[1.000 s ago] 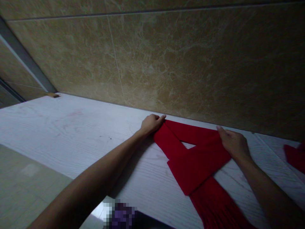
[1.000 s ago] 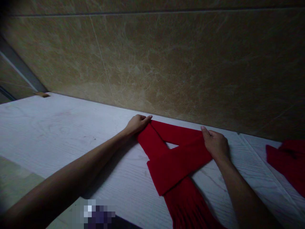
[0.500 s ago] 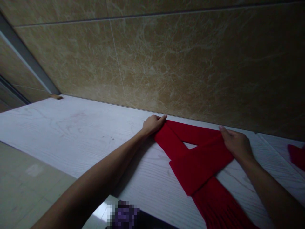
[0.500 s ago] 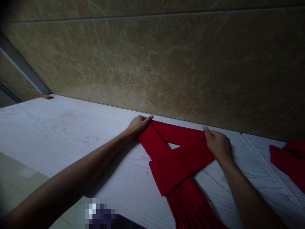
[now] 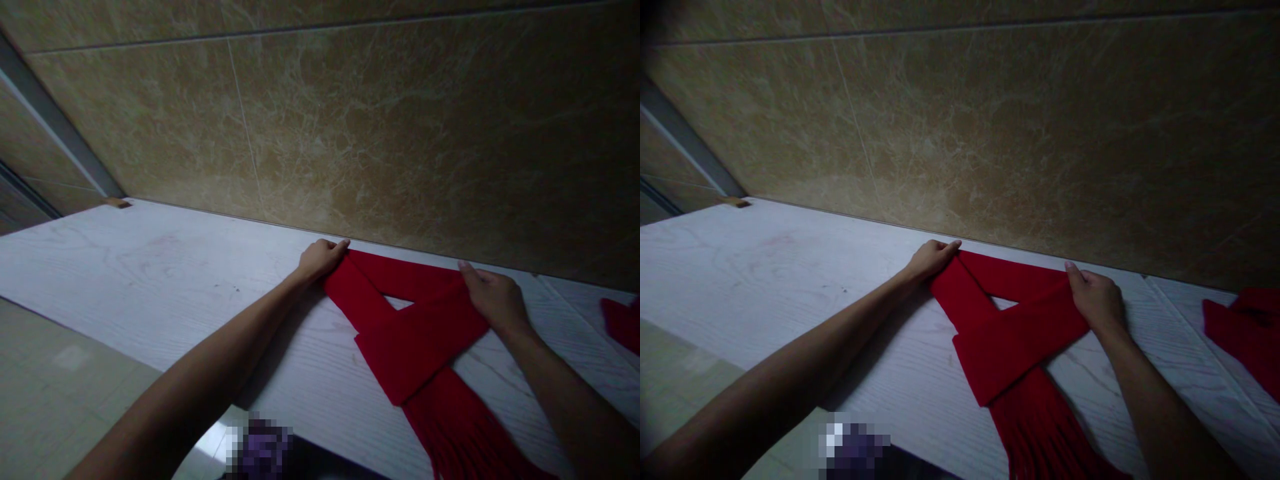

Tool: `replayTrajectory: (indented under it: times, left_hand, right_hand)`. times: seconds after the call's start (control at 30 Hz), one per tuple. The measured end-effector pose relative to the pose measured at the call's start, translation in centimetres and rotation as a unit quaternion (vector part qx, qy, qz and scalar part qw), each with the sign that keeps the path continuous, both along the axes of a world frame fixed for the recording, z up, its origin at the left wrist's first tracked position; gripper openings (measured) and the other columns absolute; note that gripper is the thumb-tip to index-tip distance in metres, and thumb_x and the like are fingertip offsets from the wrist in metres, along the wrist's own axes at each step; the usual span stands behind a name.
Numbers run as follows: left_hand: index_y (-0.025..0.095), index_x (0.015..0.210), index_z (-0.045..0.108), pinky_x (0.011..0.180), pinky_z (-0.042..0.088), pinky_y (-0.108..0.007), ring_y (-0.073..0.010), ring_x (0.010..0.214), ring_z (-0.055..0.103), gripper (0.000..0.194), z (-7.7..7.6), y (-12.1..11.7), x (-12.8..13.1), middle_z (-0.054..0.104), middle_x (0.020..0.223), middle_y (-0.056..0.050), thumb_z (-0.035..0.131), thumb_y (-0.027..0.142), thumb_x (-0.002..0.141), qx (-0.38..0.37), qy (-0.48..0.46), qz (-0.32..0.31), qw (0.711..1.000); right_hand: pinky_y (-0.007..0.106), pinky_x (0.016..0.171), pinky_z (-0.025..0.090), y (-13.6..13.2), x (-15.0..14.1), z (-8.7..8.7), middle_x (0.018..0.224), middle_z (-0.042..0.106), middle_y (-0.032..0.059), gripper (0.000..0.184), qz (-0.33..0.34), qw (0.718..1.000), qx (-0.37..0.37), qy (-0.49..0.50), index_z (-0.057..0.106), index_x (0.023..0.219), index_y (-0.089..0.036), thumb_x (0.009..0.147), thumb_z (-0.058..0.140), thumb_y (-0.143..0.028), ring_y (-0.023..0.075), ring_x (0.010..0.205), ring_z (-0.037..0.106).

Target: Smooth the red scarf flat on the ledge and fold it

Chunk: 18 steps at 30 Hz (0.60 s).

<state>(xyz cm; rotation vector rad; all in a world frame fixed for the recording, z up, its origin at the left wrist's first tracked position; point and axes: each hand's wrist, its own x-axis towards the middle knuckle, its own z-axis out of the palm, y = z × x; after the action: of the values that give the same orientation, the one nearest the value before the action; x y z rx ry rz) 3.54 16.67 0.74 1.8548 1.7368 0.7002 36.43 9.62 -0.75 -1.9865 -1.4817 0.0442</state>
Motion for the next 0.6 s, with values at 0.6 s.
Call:
replayTrajectory:
  times: [0.6]
  left_hand:
    - [0.021,0.059,0.057,0.06,0.035,-0.029,-0.0217,0.063,0.059,0.058,-0.1,-0.02,-0.07,0.057,0.055,-0.005,0.042,0.064,0.094,0.004,-0.012,-0.006,1.0]
  right_hand:
    - [0.036,0.057,0.037,-0.06,0.0,-0.1,0.057,0.058,0.0088,0.054,-0.006,1.0,-0.01,-0.002,0.052,0.054,-0.025,0.089,0.04,-0.065,0.0233,0.057,0.052]
